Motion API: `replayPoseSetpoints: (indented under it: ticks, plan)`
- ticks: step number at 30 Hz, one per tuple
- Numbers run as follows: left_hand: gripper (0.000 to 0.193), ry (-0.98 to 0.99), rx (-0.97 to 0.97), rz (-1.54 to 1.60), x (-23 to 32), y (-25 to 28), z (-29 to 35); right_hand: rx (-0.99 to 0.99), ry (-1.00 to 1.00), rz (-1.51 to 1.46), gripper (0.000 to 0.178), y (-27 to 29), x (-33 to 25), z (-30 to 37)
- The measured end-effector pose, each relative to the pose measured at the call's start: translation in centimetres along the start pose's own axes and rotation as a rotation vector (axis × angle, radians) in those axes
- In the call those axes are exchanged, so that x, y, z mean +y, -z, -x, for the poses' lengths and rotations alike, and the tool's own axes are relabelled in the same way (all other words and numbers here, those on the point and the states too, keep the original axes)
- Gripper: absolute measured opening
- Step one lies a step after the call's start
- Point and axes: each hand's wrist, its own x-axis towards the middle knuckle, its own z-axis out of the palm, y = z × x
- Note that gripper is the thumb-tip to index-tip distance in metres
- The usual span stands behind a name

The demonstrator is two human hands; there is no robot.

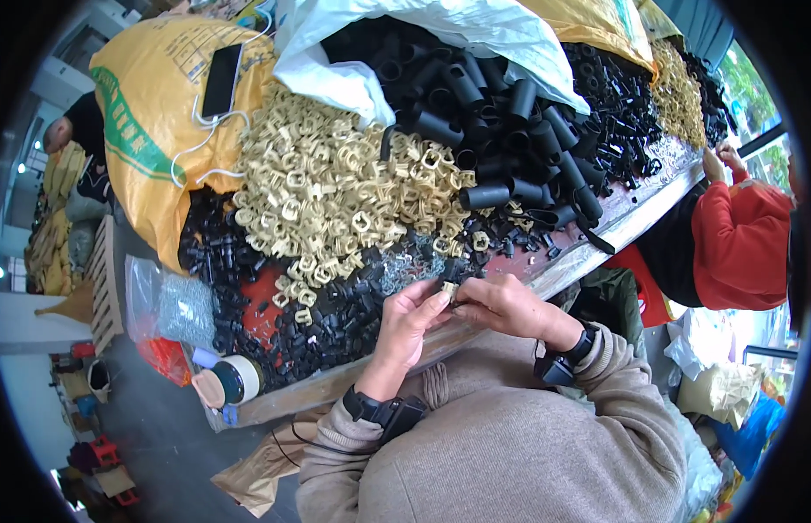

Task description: The person assembles components by hand, picking up black plastic parts and tan clips from the table. They fit the tan clips into the black parts one at a time, repeating the process for each set.

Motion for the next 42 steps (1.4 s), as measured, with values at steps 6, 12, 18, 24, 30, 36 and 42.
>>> replayPoseSetpoints:
  ticks: [6, 12, 18, 24, 30, 36, 42]
  plan:
    - [0.028, 0.064, -0.038, 0.031, -0.7, -1.0, -2.0, 0.205, -0.018, -0.154, 0.016, 1.3, 1.4, 0.5]
    - [0.029, 0.143, -0.100, 0.065, -0.2, -2.5, -2.8, 0.350, -0.098, -0.271, 0.018, 1.8, 1.8, 1.1]
    - [0.028, 0.193, -0.161, 0.072, -0.3, -3.3, -2.7, 0.509, 0.102, -0.046, 0.023, 1.3, 2.7, 1.8]
    - [0.025, 0.247, -0.230, 0.064, -1.3, -3.5, -1.4, 0.576, 0.257, 0.240, 0.026, -0.2, 3.4, 3.2]
    - [0.024, 0.161, -0.214, 0.032, -1.3, -0.8, 0.0, 0.588, 0.327, 0.267, 0.025, -0.9, 2.2, 2.4]
    - [0.022, 0.020, -0.168, 0.035, -1.5, 1.0, 1.6, 0.668, 0.248, 0.799, 0.035, 3.8, 5.2, -1.6]
    - [0.023, -0.025, -0.112, 0.046, -1.9, 1.3, 3.0, 0.573, 0.192, 1.027, 0.041, 5.2, 6.2, -3.9]
